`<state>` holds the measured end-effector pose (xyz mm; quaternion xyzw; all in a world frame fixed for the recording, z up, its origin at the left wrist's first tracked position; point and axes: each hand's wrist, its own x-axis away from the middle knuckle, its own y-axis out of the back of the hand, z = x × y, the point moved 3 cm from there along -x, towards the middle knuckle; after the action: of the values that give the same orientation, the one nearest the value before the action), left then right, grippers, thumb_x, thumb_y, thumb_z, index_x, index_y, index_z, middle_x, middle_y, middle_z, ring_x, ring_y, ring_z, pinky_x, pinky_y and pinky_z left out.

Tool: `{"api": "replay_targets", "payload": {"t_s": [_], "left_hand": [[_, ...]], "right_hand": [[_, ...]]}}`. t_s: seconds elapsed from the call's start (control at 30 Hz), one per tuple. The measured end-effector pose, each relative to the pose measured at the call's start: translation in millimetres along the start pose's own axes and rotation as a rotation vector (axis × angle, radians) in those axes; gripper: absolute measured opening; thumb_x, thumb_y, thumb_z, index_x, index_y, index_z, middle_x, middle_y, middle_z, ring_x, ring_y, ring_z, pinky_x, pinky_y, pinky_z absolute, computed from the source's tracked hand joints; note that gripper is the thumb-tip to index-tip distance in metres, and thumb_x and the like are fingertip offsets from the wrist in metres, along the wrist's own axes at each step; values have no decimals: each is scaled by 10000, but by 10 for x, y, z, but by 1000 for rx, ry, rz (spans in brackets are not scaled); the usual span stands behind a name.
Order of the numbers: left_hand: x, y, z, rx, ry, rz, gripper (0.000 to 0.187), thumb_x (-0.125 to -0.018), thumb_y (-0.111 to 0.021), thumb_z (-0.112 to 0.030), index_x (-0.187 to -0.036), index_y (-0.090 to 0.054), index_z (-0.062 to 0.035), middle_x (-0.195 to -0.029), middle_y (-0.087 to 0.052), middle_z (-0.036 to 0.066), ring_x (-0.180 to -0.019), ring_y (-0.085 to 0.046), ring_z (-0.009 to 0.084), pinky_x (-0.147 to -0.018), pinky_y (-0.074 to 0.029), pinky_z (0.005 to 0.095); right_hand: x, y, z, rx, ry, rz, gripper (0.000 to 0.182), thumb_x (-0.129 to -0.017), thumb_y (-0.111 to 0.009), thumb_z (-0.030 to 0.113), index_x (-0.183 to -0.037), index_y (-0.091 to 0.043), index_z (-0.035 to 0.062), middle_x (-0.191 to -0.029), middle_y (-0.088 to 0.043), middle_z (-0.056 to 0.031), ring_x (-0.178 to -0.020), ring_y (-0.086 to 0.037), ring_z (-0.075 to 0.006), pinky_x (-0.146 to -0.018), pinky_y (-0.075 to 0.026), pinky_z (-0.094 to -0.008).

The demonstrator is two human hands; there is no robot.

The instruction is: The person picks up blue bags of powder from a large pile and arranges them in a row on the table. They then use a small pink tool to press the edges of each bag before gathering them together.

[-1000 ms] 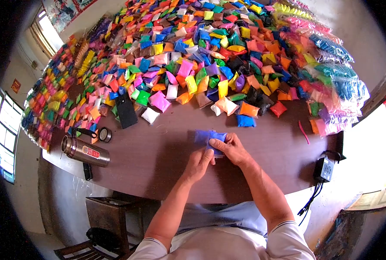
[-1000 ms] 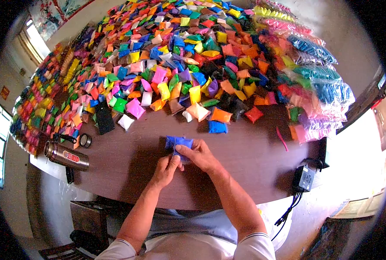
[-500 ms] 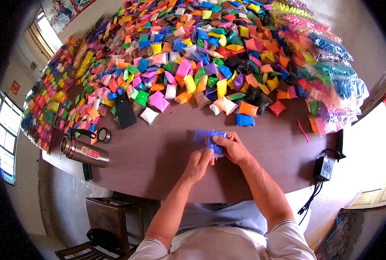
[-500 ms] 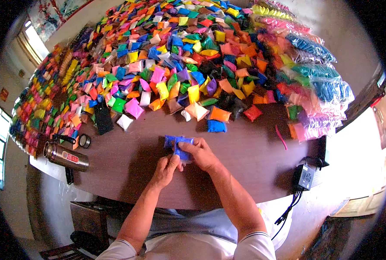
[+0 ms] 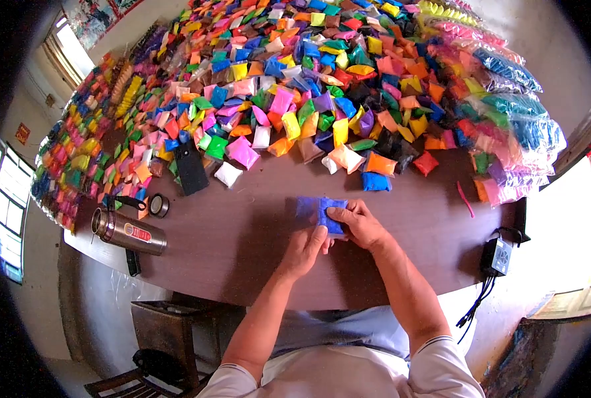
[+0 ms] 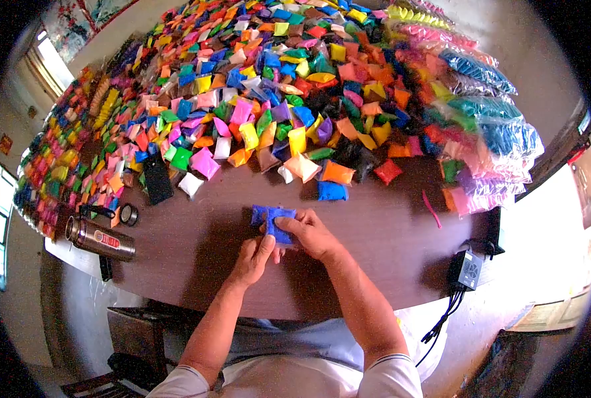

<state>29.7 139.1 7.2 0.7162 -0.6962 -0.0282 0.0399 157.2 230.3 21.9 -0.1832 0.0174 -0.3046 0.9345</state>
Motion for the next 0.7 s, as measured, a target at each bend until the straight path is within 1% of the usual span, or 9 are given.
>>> {"api": "replay_targets", "payload": {"t_s": [0.13,0.33,0.43,0.5,0.53,0.57,0.6,0.63,0.7], "left_hand": [[0,-9,9,7,-4,-7,539,-1011,-387,-479,-723,-559,-57,-669,-560,40,-767,-585,170,-744,-462,330],[3,-16,-2,26,14,0,526,-1011,-391,-475,-742,-562,-56,-672,-563,38,-761,-586,171,-744,-462,323],[3,-23,-18,25,-6,-3,524,-1011,-388,-477,-757,-565,-55,-672,-562,36,-750,-581,168,-741,-459,321],[7,-15,-51,47,2,-20,521,-1013,-381,-477,-770,-566,-55,-671,-560,34,-745,-575,164,-734,-456,318],[4,-11,-42,46,2,-20,521,-1013,-381,-477,-770,-566,-55,-671,-560,34,-745,-575,164,-734,-456,318],[0,-11,-29,58,-10,-3,415,-1015,-409,-434,-983,-539,-41,-705,-544,17,-710,-542,132,-676,-442,282],[-1,-14,-25,70,-23,13,413,-1017,-437,-391,-1196,-513,-27,-739,-528,1,-675,-509,100,-617,-429,247],[2,-18,-32,70,-23,13,413,-1017,-437,-391,-1196,-513,-27,-739,-528,1,-675,-509,100,-617,-429,247],[7,-29,-62,84,-41,-6,395,-1015,-435,-406,-1062,-569,-37,-743,-533,3,-677,-511,100,-616,-430,250]], "right_hand": [[11,-40,57,-18,12,-22,393,-987,-475,293,-1034,-643,-59,-715,-679,-123,-563,-650,-180,-482,-456,-239],[7,-20,48,-177,-1,-42,359,-967,-533,288,-1020,-643,-50,-722,-681,-126,-571,-656,-187,-483,-463,-240],[31,-20,74,-82,50,-24,319,-959,-540,259,-1013,-645,-37,-716,-682,-120,-551,-624,-158,-474,-430,-230],[18,-17,51,54,57,100,271,-946,-544,219,-1020,-647,-20,-716,-685,-116,-527,-569,-120,-464,-387,-223],[23,-11,54,54,57,100,271,-946,-544,219,-1020,-647,-20,-716,-685,-116,-527,-569,-120,-464,-387,-223],[31,-7,55,58,39,87,259,-938,-547,204,-1034,-647,-15,-719,-687,-116,-519,-546,-107,-460,-370,-220],[34,-3,55,63,20,74,249,-930,-550,188,-1048,-647,-9,-723,-689,-116,-511,-522,-94,-457,-353,-217],[33,-3,58,63,20,75,249,-930,-550,188,-1048,-647,-9,-723,-689,-116,-511,-522,-94,-457,-353,-217],[36,-9,69,-20,34,107,276,-929,-555,200,-1075,-638,-19,-727,-690,-122,-507,-534,-101,-450,-351,-212]]}}
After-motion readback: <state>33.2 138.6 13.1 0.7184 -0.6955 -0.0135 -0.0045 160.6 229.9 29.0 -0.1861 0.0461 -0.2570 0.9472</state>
